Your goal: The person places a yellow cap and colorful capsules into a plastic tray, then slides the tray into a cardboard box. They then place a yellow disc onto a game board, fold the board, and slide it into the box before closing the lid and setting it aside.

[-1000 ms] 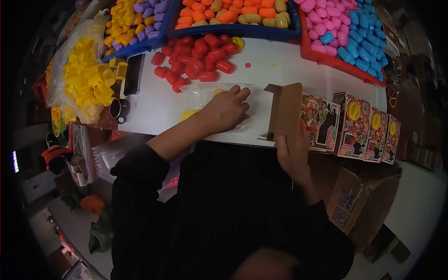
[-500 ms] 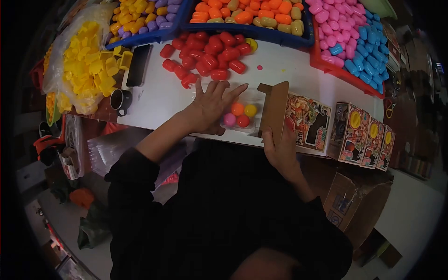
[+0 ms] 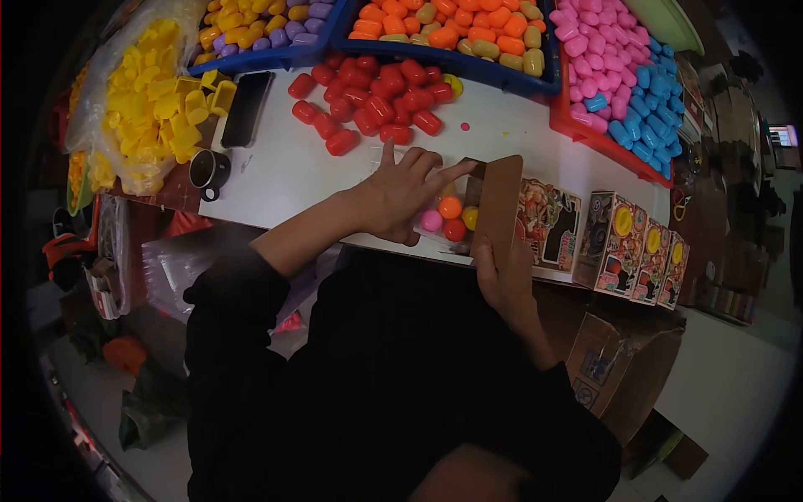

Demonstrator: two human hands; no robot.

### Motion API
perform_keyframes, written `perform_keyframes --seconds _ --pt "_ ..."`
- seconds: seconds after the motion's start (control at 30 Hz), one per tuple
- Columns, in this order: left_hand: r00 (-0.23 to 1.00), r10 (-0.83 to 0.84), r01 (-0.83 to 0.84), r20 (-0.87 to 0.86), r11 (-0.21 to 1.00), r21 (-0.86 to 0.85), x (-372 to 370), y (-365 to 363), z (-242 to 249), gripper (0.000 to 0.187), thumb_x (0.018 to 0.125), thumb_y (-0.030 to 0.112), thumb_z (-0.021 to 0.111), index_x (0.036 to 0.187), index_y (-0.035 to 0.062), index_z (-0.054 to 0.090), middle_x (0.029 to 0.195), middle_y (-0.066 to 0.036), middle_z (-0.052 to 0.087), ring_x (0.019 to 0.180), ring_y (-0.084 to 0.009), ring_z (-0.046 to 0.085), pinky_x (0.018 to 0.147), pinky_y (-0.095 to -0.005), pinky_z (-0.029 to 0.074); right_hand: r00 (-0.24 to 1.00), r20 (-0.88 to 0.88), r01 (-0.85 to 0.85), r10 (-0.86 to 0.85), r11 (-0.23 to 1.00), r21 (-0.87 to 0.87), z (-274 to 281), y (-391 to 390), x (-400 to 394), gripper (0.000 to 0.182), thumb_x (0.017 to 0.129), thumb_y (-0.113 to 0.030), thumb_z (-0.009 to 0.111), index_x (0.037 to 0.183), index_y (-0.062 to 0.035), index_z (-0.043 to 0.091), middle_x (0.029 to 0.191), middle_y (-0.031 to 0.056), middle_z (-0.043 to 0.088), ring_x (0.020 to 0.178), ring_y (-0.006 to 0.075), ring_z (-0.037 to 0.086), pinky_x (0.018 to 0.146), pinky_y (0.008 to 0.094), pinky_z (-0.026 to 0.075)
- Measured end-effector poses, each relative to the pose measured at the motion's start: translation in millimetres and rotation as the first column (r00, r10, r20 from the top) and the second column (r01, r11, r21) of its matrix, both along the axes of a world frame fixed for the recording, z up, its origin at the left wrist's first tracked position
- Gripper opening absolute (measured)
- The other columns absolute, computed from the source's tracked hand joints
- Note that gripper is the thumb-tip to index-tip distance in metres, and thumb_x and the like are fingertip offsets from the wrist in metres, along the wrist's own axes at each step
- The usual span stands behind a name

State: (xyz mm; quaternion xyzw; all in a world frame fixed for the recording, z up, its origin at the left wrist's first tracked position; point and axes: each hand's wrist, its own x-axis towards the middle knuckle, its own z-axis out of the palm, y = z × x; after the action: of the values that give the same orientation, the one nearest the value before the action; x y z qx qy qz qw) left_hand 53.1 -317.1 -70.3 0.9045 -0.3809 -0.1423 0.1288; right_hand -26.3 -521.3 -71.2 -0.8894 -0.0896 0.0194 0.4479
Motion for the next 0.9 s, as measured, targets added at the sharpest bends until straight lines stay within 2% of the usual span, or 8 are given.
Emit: perform_keyframes --seconds 0.17,0.37,0.47,0.57,0.63,0.77,0.83,0.9 --pt "1.0 -0.028 0.028 0.004 0.999 0.022 7 7 -5 0.123 0.05 0.035 0.083 0.145 0.0187 0.006 0.122 -0.018 0.041 0.119 -0.0349 0.036 0.092 -0.0649 0.025 0.998 0.046 -0.047 0.047 0.999 -0.004 -3 10 3 0.01 0.081 -0.005 0.052 0.089 0.0013 0.053 0.074 0.0179 0.056 0.066 0.0362 0.058 0.059 0.042 0.046" --pt "0.999 0.007 -0.007 -0.033 1.0 -0.003 10 9 -5 0.122 0.051 0.036 0.082 0.145 0.0199 0.005 0.124 -0.017 0.04 0.119 -0.0361 0.036 0.093 -0.0655 0.025 0.998 -0.004 -0.061 0.061 0.998 0.003 -1 7 1 0.011 0.081 -0.004 0.051 0.089 0.0016 0.053 0.074 0.0181 0.056 0.065 0.0358 0.058 0.058 0.0415 0.046" --pt "1.0 0.017 -0.016 -0.025 0.998 0.057 4 6 0 0.121 0.052 0.037 0.082 0.145 0.0208 0.005 0.126 -0.017 0.038 0.121 -0.0371 0.035 0.093 -0.0667 0.025 0.996 -0.064 -0.055 0.056 0.998 0.018 2 1 3 0.011 0.082 -0.005 0.051 0.09 0.0027 0.053 0.074 0.0184 0.057 0.065 0.0346 0.058 0.058 0.0405 0.046" --pt "0.999 0.052 -0.053 0.013 0.995 0.087 -2 8 0 0.12 0.053 0.038 0.081 0.145 0.0211 0.005 0.128 -0.019 0.037 0.122 -0.0378 0.033 0.093 -0.0682 0.025 0.998 -0.025 0.059 -0.061 0.996 -0.068 10 -14 7 0.013 0.082 -0.006 0.051 0.089 0.0038 0.053 0.074 0.0183 0.057 0.064 0.0333 0.058 0.057 0.04 0.046" --pt "0.995 0.092 -0.094 0.025 0.989 0.113 -4 11 -3 0.119 0.054 0.038 0.08 0.145 0.0215 0.005 0.128 -0.02 0.036 0.123 -0.0379 0.032 0.093 -0.0694 0.025 0.964 -0.148 0.214 -0.221 0.975 -0.064 14 -23 9 0.014 0.082 -0.007 0.051 0.089 0.0046 0.053 0.07 0.0179 0.057 0.061 0.0326 0.059 0.055 0.0402 0.045" --pt "0.989 0.136 -0.138 0.055 0.99 0.04 -7 8 -8 0.114 0.051 0.031 0.079 0.143 0.0186 0.012 0.125 -0.019 0.036 0.123 -0.0366 0.032 0.092 -0.0712 0.021 0.974 -0.128 0.177 -0.187 0.98 -0.09 4 -31 7 0.013 0.082 -0.007 0.052 0.087 0.005 0.053 0.066 0.0166 0.057 0.058 0.0317 0.059 0.053 0.0402 0.045" --pt "0.994 0.106 -0.105 0.001 0.988 0.116 -3 6 -3 0.118 0.053 0.039 0.079 0.145 0.0212 0.006 0.129 -0.021 0.036 0.124 -0.0377 0.031 0.092 -0.0698 0.024 0.993 0.007 0.121 -0.121 0.99 -0.067 2 -23 5 0.013 0.082 -0.007 0.053 0.085 0.0053 0.053 0.065 0.0168 0.057 0.058 0.0313 0.059 0.053 0.0395 0.045" --pt "0.995 0.103 -0.101 -0.012 0.988 0.12 -2 6 -2 0.118 0.053 0.039 0.079 0.145 0.0211 0.006 0.129 -0.021 0.036 0.124 -0.0375 0.031 0.092 -0.0698 0.024 0.995 -0.019 0.102 -0.103 0.993 -0.063 -4 -24 3 0.013 0.081 -0.007 0.054 0.085 0.0051 0.054 0.066 0.0174 0.057 0.059 0.0316 0.059 0.053 0.0394 0.045"
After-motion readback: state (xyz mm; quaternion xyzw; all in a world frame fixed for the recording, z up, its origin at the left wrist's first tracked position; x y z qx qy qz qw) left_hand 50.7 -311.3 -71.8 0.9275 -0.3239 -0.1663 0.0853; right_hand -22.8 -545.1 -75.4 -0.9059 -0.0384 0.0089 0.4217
